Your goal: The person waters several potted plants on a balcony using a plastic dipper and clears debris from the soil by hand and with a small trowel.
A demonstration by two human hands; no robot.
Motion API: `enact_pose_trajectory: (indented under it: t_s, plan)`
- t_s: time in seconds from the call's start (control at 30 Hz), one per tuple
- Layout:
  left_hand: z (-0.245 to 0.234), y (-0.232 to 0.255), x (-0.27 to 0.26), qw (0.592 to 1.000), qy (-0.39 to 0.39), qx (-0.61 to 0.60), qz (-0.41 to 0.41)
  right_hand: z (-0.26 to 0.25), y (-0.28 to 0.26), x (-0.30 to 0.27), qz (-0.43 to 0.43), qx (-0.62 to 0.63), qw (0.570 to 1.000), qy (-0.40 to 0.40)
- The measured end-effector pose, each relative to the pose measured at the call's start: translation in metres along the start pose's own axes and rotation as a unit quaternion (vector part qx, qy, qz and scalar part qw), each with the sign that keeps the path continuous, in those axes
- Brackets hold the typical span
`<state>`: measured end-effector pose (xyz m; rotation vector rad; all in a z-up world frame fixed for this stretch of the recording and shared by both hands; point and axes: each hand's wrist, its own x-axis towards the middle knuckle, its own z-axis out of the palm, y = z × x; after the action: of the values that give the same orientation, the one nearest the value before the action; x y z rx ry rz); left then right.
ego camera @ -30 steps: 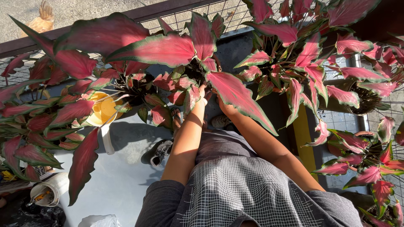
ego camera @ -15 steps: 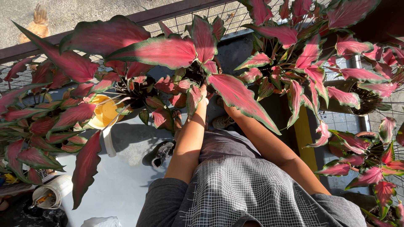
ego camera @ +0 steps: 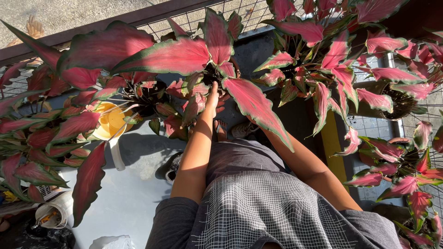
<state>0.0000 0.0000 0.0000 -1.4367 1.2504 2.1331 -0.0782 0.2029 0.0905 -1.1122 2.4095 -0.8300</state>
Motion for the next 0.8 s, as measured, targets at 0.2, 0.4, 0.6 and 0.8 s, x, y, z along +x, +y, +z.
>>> enact_pose_trajectory:
  t_s: [0.2, 0.4, 0.6, 0.8]
  plan:
    - [-0.006, 0.005, -0.031, 0.996, -0.018, 0.076, 0.031, -0.003, 0.001, -0.002, 0.007, -0.001, 1.000, -0.004]
    - [-0.004, 0.000, -0.027, 0.998, 0.013, 0.059, 0.026, -0.002, -0.006, 0.004, 0.001, -0.008, 1.000, -0.012]
    - [-0.004, 0.003, -0.040, 0.997, 0.014, 0.064, 0.035, -0.004, -0.005, 0.013, -0.006, -0.005, 1.000, -0.021]
    - [-0.002, 0.015, -0.056, 0.998, -0.020, 0.055, 0.031, -0.003, -0.006, 0.020, -0.003, -0.003, 1.000, -0.016]
